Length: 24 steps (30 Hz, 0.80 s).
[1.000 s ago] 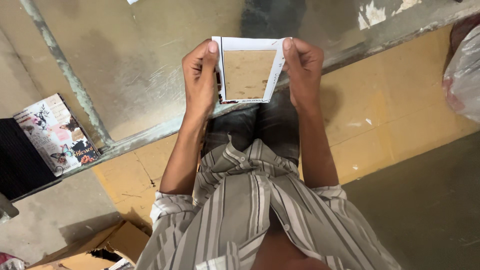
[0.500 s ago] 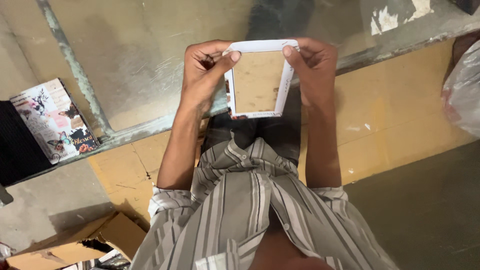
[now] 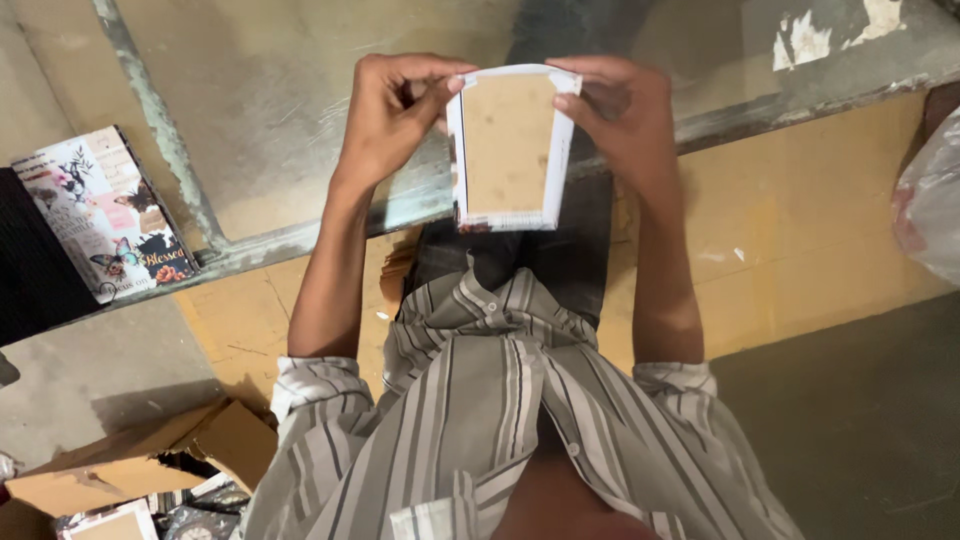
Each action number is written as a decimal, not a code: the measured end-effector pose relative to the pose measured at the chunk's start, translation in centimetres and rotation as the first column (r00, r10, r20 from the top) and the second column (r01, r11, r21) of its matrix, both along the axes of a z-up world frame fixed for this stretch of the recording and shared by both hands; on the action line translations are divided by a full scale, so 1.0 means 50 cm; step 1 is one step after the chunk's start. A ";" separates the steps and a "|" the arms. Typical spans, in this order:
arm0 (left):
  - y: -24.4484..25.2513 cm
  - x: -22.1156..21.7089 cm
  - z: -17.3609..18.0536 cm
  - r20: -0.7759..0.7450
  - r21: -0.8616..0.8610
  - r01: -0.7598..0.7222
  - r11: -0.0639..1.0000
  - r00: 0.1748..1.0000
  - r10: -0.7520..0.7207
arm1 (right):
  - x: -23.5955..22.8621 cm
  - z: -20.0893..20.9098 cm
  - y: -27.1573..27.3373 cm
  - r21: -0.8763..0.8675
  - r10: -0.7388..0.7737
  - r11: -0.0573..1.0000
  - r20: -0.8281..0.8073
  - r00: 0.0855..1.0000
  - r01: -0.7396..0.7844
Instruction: The person repeatedly picks up small rectangular cards from a stack, aligns them, and places them into a white frame-like holder. They then place the assembled unit onto a growing stack on the table. This process is repeated multiple times throughout the clip.
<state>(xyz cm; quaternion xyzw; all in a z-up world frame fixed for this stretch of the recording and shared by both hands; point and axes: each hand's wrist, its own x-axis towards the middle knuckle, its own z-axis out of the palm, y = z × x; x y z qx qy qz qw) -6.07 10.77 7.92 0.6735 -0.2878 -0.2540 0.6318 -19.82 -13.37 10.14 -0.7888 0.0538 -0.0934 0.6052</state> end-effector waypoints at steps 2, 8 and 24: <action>-0.009 0.010 -0.021 0.219 0.146 -0.110 0.983 0.973 0.076 | 0.021 -0.029 0.001 -0.359 -0.004 0.932 0.120 0.993 0.047; 0.013 0.040 -0.041 0.703 0.228 -0.039 0.973 0.697 -0.137 | 0.029 -0.113 0.021 -0.563 0.028 0.818 0.239 0.971 0.115; 0.034 -0.013 -0.063 0.623 0.303 0.124 0.945 0.724 -0.295 | -0.017 -0.080 0.033 -0.576 0.352 0.725 -0.160 0.922 -0.377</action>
